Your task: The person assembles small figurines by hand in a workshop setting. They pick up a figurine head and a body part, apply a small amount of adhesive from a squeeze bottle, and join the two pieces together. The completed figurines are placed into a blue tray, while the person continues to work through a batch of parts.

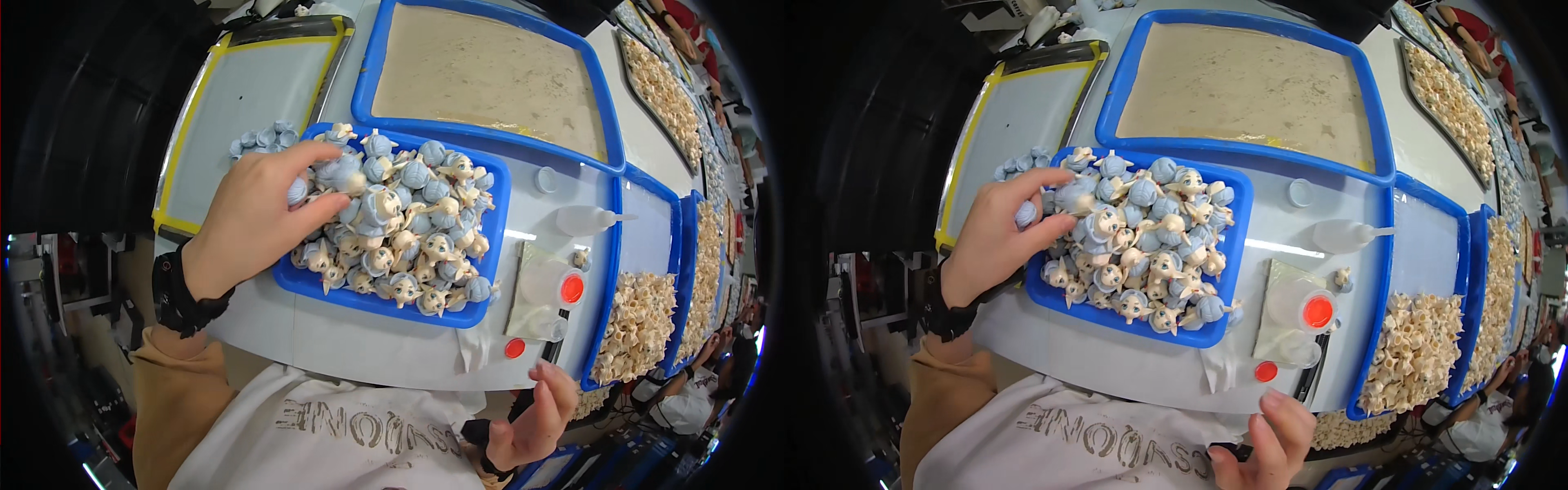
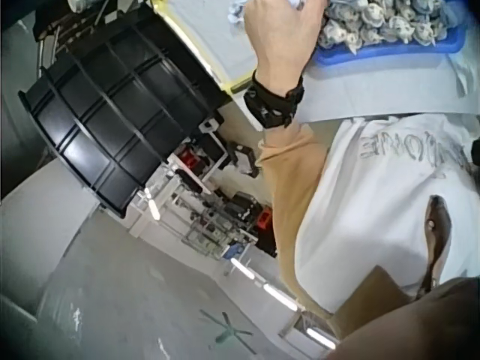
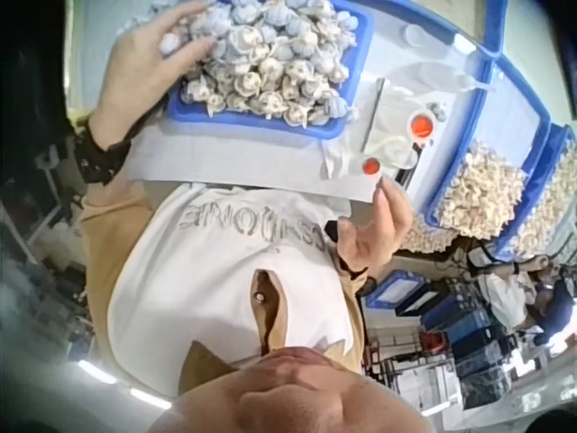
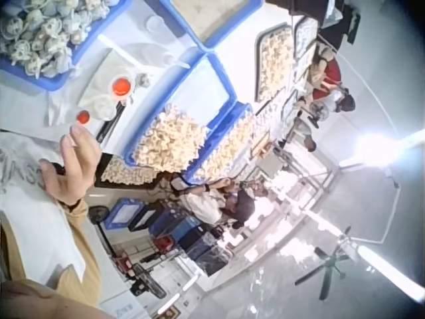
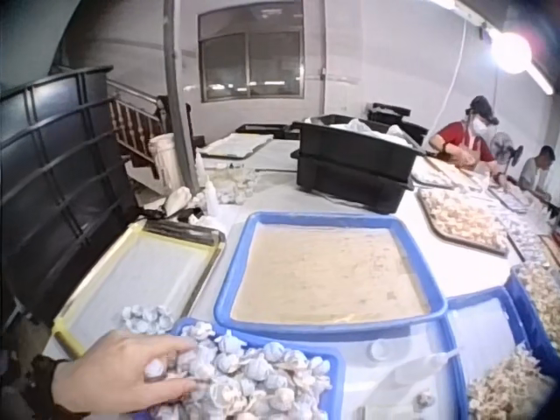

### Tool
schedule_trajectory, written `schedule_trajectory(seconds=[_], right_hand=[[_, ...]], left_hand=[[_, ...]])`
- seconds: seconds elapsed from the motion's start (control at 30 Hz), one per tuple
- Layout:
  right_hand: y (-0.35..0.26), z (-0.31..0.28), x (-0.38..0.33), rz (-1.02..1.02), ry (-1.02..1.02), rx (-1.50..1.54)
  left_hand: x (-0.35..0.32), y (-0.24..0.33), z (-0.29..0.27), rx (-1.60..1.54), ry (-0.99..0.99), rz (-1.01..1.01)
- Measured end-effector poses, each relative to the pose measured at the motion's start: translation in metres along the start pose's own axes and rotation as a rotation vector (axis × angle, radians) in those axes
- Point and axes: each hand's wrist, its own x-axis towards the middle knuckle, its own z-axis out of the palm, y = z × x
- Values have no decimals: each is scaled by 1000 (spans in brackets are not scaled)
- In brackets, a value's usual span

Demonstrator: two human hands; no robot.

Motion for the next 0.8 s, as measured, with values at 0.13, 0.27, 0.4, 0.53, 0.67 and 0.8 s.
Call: schedule_trajectory(seconds=[0.13, 0.27, 0.4, 0.53, 0.67, 0.8], right_hand=[[10, -26, -17, 99, 244, -98], [26, -74, 15, 361, 237, -447], [32, -105, 43, 417, 243, -522], [84, -121, 88, 343, -196, -789], [136, -104, 122, 353, -521, -961], [150, -91, 139, 481, -852, -1091]], left_hand=[[-27, 50, -11, -661, 116, -18], [-40, 61, 25, -1440, -791, -123], [-27, 80, 76, -1299, -1436, -376], [-25, 80, 103, -1340, -1581, -338], [-24, 77, 97, -1241, -1488, -321], [-20, 73, 87, -1225, -1445, -231]])
